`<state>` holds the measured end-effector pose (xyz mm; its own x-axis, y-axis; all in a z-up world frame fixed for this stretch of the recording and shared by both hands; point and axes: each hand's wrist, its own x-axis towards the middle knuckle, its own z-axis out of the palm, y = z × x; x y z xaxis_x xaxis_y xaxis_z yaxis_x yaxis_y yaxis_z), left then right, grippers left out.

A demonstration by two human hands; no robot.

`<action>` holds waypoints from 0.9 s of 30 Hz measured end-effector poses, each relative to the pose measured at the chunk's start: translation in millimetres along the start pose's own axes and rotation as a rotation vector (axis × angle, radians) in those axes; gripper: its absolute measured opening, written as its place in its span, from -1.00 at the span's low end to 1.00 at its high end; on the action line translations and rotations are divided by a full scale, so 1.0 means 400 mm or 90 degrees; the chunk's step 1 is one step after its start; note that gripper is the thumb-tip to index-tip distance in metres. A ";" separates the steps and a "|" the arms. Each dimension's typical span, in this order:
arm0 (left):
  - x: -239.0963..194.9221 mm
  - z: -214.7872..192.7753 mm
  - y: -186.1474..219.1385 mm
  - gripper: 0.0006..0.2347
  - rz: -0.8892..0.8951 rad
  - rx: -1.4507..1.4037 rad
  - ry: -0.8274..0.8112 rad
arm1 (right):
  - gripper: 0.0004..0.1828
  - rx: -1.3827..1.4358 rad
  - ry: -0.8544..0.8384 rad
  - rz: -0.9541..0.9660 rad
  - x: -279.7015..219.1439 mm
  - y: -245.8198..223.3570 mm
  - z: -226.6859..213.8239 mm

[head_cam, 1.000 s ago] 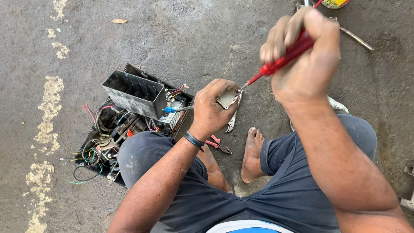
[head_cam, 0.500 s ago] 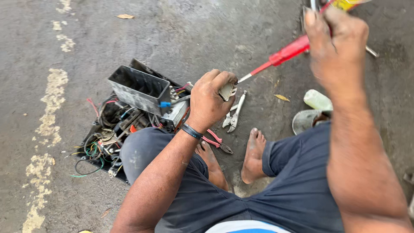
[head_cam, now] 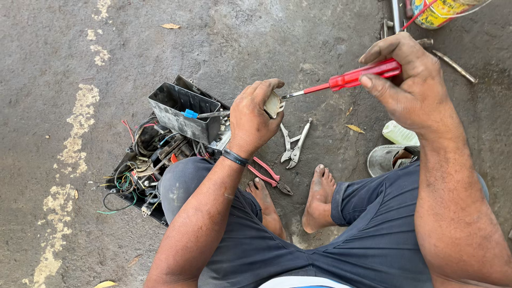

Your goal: The person disassembles a small white electrical component using a red screwdriver and pliers. They remove screws, open the casing, and extract the internal circuit board, placing the parts on the ground.

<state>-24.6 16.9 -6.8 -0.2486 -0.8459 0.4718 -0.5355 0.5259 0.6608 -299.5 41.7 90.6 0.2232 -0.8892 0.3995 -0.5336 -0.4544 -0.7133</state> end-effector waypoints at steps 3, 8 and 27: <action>-0.001 -0.006 0.001 -0.59 -0.009 -0.004 0.010 | -0.72 -0.045 0.036 0.045 0.001 0.001 0.008; 0.005 -0.002 0.002 -0.60 -0.003 -0.006 0.006 | -0.77 -0.027 0.058 0.069 -0.003 0.007 0.014; -0.004 0.011 0.000 -0.74 0.055 0.016 -0.007 | -0.67 -0.066 0.064 -0.015 -0.018 0.010 0.015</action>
<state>-27.7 17.8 -9.9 -0.3031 -0.7987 0.5199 -0.5314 0.5945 0.6035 -298.3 45.9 81.4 0.1565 -0.8664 0.4743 -0.6122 -0.4619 -0.6417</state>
